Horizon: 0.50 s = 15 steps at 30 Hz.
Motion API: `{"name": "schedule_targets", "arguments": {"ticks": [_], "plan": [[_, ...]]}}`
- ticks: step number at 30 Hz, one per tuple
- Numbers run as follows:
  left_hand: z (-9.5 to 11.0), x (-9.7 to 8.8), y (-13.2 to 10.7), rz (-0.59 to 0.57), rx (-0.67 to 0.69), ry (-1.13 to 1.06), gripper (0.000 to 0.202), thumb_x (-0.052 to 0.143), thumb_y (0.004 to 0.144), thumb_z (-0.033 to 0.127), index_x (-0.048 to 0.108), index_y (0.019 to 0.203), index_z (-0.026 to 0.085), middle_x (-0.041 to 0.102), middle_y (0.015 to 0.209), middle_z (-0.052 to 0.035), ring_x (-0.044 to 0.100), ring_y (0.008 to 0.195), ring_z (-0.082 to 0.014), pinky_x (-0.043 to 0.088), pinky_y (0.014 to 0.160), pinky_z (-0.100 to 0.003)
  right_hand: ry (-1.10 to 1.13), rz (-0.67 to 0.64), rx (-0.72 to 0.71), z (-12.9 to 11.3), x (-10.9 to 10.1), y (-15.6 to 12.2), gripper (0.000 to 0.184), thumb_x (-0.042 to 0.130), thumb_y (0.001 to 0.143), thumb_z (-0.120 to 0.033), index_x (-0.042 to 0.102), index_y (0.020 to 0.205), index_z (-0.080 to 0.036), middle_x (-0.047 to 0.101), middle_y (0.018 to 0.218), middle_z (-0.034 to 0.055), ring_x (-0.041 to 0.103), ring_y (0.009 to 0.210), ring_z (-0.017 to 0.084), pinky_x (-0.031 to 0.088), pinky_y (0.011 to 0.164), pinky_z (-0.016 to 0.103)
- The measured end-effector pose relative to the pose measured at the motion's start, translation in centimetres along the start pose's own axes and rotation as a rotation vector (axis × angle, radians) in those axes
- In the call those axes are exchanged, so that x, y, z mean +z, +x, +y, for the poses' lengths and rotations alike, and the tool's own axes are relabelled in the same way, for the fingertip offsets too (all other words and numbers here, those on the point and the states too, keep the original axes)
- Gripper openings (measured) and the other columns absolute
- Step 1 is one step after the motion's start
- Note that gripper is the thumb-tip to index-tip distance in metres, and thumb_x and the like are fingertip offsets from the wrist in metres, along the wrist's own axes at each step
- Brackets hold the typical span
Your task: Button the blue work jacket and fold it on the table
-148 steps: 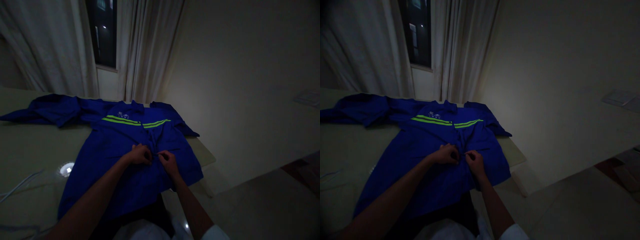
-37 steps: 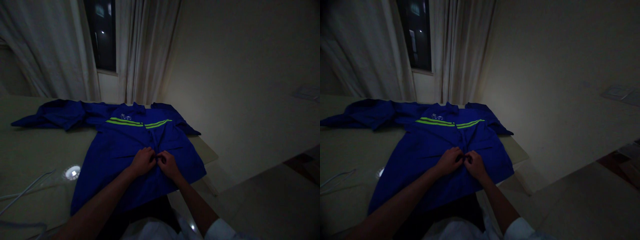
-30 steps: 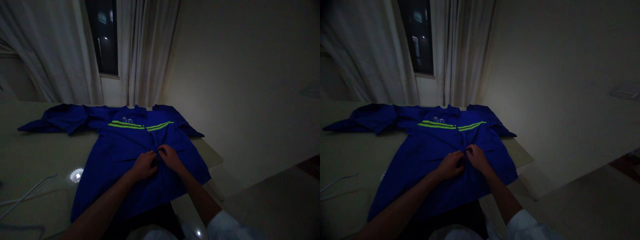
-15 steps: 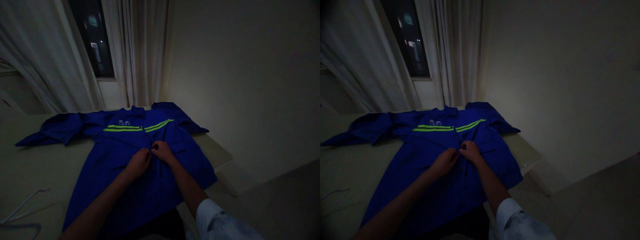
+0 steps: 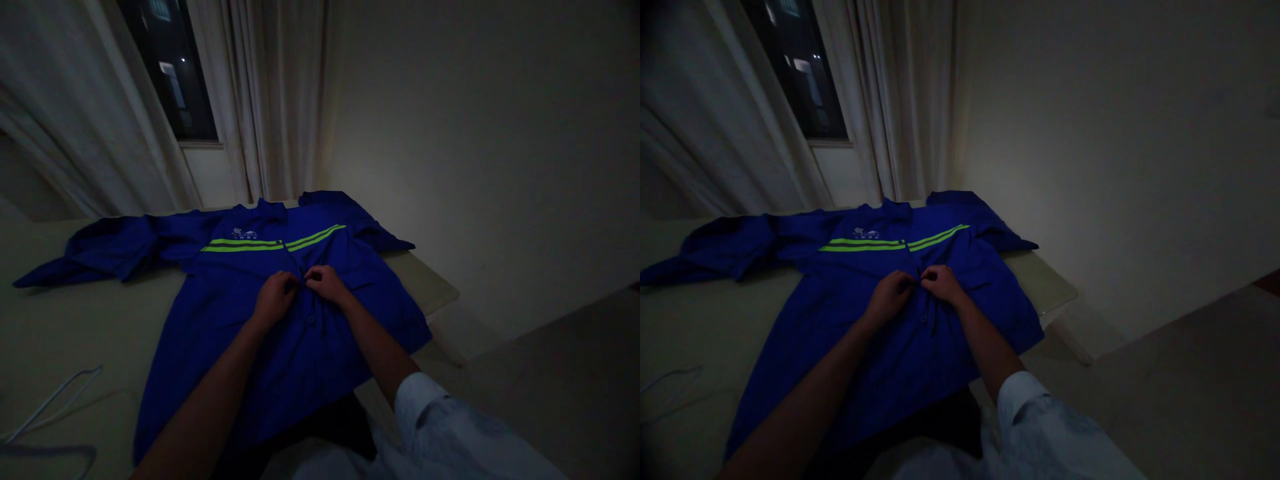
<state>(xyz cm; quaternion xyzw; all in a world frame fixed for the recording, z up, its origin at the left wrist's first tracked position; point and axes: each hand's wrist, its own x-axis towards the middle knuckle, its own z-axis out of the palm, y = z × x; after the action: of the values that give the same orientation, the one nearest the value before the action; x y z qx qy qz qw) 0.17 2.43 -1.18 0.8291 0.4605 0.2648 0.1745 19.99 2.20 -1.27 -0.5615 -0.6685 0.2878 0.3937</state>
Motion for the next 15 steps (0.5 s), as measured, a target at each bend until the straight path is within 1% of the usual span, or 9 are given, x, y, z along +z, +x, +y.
{"name": "schedule_targets", "arguments": {"ticks": [4,7,11,15], "plan": [[0.7,-0.4,-0.4,0.029,0.048,0.037,0.020,0.051,0.099,0.022,0.069,0.109,0.023,0.071,0.108,-0.0062,0.065,0.106,-0.0228,0.050,0.096,-0.035,0.029,-0.027,-0.025,0.2,0.0,-0.1,0.015,0.066,0.072,-0.016,0.078,0.080,-0.019,0.071,0.070,-0.0020,0.063,0.067,0.015,0.046,0.064,0.023],[1.0,-0.8,-0.7,0.018,0.092,0.116,0.025,0.048,0.102,0.021,0.071,0.111,0.024,0.071,0.109,-0.0075,0.063,0.107,-0.0241,0.049,0.096,-0.036,0.011,-0.026,-0.052,0.4,0.1,-0.3,0.018,0.066,0.073,-0.017,0.079,0.084,-0.018,0.072,0.071,-0.0018,0.062,0.066,0.014,0.045,0.063,0.023],[1.2,-1.2,-0.6,-0.033,0.177,0.280,0.029,0.046,0.102,0.018,0.071,0.116,0.024,0.072,0.110,-0.0076,0.063,0.106,-0.0233,0.048,0.096,-0.035,0.022,-0.036,-0.068,0.7,0.2,-0.2,0.019,0.065,0.078,-0.021,0.081,0.089,-0.018,0.075,0.078,0.0008,0.064,0.069,0.015,0.046,0.065,0.024],[1.0,-1.2,-0.5,-0.057,0.203,0.322,0.028,0.047,0.102,0.017,0.070,0.117,0.023,0.072,0.111,-0.0073,0.063,0.105,-0.0234,0.047,0.095,-0.036,0.046,-0.045,-0.067,1.1,0.2,0.0,0.020,0.065,0.081,-0.022,0.082,0.092,-0.018,0.077,0.082,0.0020,0.067,0.074,0.017,0.049,0.071,0.026]]}}
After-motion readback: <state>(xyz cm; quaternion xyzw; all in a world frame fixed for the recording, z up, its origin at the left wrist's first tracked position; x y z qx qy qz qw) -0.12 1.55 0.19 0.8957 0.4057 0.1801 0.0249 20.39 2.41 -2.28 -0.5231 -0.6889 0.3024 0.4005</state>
